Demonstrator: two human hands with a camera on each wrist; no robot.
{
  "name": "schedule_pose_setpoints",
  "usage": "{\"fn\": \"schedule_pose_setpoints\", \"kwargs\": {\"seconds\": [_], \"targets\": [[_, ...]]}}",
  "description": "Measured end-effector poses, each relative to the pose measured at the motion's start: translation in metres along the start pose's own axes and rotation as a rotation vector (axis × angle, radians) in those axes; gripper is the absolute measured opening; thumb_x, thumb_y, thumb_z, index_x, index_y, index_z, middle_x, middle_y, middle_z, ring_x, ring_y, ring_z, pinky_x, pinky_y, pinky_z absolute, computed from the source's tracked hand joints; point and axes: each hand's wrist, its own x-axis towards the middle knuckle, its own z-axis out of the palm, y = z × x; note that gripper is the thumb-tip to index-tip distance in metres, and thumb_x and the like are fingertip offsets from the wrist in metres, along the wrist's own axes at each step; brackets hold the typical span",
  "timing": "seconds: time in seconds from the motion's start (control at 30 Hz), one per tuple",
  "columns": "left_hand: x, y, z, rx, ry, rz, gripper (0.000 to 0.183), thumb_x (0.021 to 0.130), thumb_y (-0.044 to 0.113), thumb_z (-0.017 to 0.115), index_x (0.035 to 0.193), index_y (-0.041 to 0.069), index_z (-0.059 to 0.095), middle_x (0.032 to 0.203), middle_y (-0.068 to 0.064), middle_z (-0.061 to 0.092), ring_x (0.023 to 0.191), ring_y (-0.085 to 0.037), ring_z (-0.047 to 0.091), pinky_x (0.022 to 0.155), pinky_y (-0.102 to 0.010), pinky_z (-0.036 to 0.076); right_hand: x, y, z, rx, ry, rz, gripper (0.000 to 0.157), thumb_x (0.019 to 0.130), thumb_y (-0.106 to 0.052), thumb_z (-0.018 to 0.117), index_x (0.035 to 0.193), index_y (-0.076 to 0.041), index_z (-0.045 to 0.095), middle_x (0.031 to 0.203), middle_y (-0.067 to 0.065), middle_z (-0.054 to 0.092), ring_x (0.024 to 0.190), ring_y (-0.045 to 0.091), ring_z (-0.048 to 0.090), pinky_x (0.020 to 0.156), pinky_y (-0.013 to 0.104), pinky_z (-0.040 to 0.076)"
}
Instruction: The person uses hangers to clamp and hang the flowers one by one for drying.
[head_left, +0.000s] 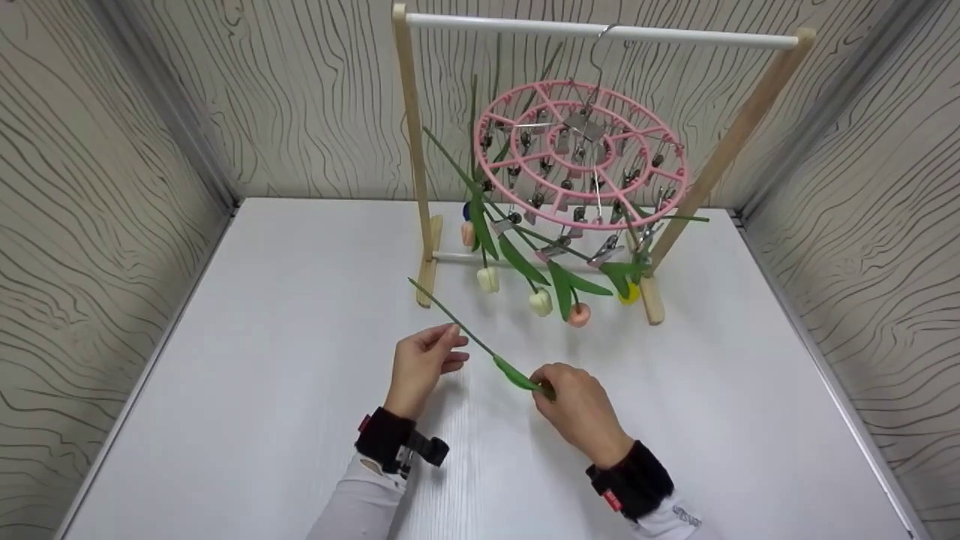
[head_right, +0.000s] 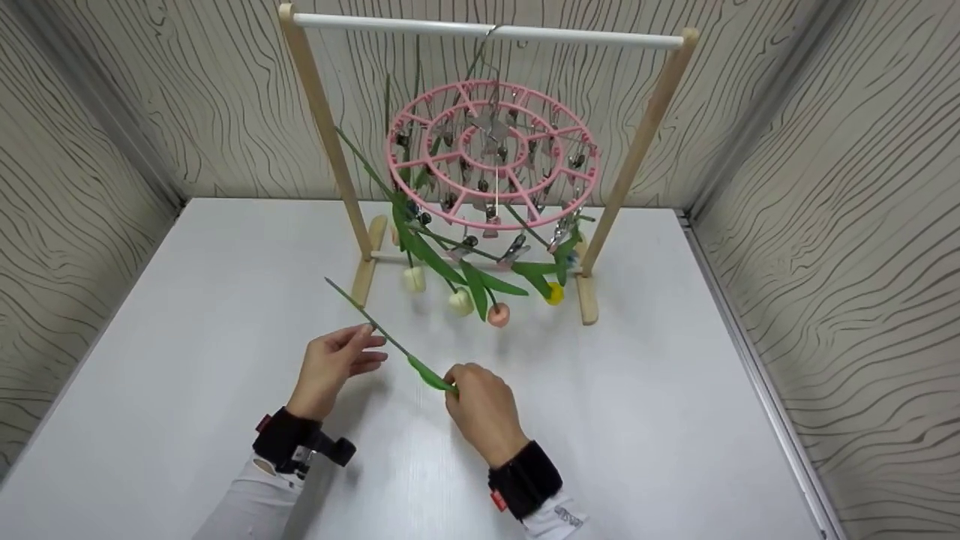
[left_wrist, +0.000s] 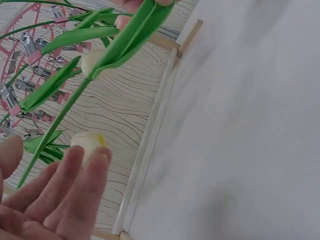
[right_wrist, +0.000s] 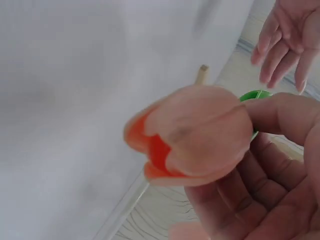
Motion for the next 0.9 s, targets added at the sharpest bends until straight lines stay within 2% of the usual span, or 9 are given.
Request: {"fn": "schedule_pose_setpoints", "kwargs": {"seconds": [0.1, 0.23, 0.4, 0.47, 0.53, 0.67, 0.77, 0.83, 0.9], "targets": [[-0.009, 0.015, 0.004, -0.033, -0.016, 0.019, 0.03, 0.117, 0.01, 0.073, 0.132, -0.016, 0.077, 0.104, -0.016, 0.089, 0.081, -0.01, 0.085, 0.078, -0.023, 0.072, -0.011, -0.002, -0.004, 0.026, -0.016, -0.019, 0.014, 0.097, 0.004, 0.091, 0.1, -0.007, 0.083, 0.089, 0.002, 0.079, 0.08, 0.01, 0.069, 0.072, 0.027, 0.059], [-0.017, 0.023, 0.005, -0.054, -0.061, 0.045, 0.021, 0.115, 0.006, 0.075, 0.122, -0.014, 0.079, 0.095, -0.005, 0.087, 0.078, -0.007, 0.084, 0.077, -0.023, 0.072, -0.023, 0.003, -0.008, 0.048, -0.056, -0.046, 0.014, 0.098, 0.002, 0.091, 0.103, -0.008, 0.084, 0.091, 0.0, 0.079, 0.079, 0.005, 0.066, 0.071, 0.024, 0.057], [-0.022, 0.032, 0.008, -0.072, -0.091, 0.078, 0.019, 0.112, 0.003, 0.075, 0.118, -0.015, 0.079, 0.092, -0.005, 0.087, 0.078, -0.007, 0.084, 0.078, -0.024, 0.072, -0.034, 0.011, -0.026, 0.099, -0.111, -0.103, 0.014, 0.103, -0.01, 0.09, 0.115, -0.007, 0.085, 0.101, 0.0, 0.083, 0.085, 0.012, 0.075, 0.077, 0.027, 0.062], [-0.024, 0.037, 0.01, -0.079, -0.094, 0.09, 0.019, 0.112, 0.001, 0.075, 0.118, -0.016, 0.079, 0.093, -0.007, 0.087, 0.078, -0.007, 0.084, 0.078, -0.024, 0.072, -0.032, 0.019, -0.04, 0.114, -0.05, -0.115, 0.012, 0.105, -0.011, 0.089, 0.116, -0.006, 0.086, 0.102, 0.001, 0.084, 0.088, 0.017, 0.079, 0.081, 0.029, 0.066], [-0.025, 0.042, 0.011, -0.08, -0.091, 0.103, 0.019, 0.111, 0.001, 0.075, 0.118, -0.017, 0.079, 0.094, -0.009, 0.088, 0.078, -0.007, 0.084, 0.078, -0.024, 0.072, -0.027, 0.029, -0.058, 0.114, 0.086, -0.121, 0.009, 0.105, -0.008, 0.087, 0.112, -0.003, 0.087, 0.1, 0.007, 0.087, 0.086, 0.015, 0.079, 0.08, 0.028, 0.068], [-0.028, 0.048, 0.012, -0.071, -0.083, 0.125, 0.019, 0.111, 0.001, 0.076, 0.118, -0.016, 0.079, 0.096, -0.013, 0.088, 0.079, -0.008, 0.084, 0.079, -0.025, 0.073, -0.004, 0.052, -0.108, 0.18, 0.342, 0.051, 0.009, 0.109, -0.002, 0.081, 0.111, 0.006, 0.086, 0.097, 0.017, 0.087, 0.076, -0.004, 0.07, 0.071, 0.013, 0.06], [-0.03, 0.051, 0.012, -0.072, -0.081, 0.131, 0.019, 0.111, 0.001, 0.076, 0.117, -0.016, 0.08, 0.096, -0.014, 0.088, 0.079, -0.008, 0.084, 0.079, -0.025, 0.073, 0.023, 0.071, -0.146, 0.251, 0.426, 0.229, 0.02, 0.116, -0.008, 0.074, 0.125, 0.007, 0.084, 0.095, 0.001, 0.087, 0.077, -0.013, 0.065, 0.071, 0.007, 0.056], [-0.03, 0.052, 0.012, -0.069, -0.083, 0.14, 0.019, 0.112, 0.001, 0.076, 0.117, -0.016, 0.08, 0.096, -0.014, 0.089, 0.079, -0.008, 0.084, 0.079, -0.025, 0.073, 0.046, 0.084, -0.166, 0.275, 0.461, 0.291, 0.028, 0.119, -0.011, 0.067, 0.135, 0.007, 0.081, 0.092, -0.016, 0.081, 0.08, -0.016, 0.064, 0.075, 0.004, 0.055], [-0.031, 0.053, 0.012, -0.065, -0.085, 0.151, 0.019, 0.112, 0.002, 0.075, 0.117, -0.016, 0.08, 0.097, -0.015, 0.089, 0.079, -0.008, 0.084, 0.08, -0.025, 0.073, 0.069, 0.094, -0.181, 0.302, 0.482, 0.312, 0.033, 0.121, -0.011, 0.061, 0.143, 0.009, 0.077, 0.098, -0.018, 0.079, 0.085, -0.016, 0.065, 0.08, 0.002, 0.056]]}}
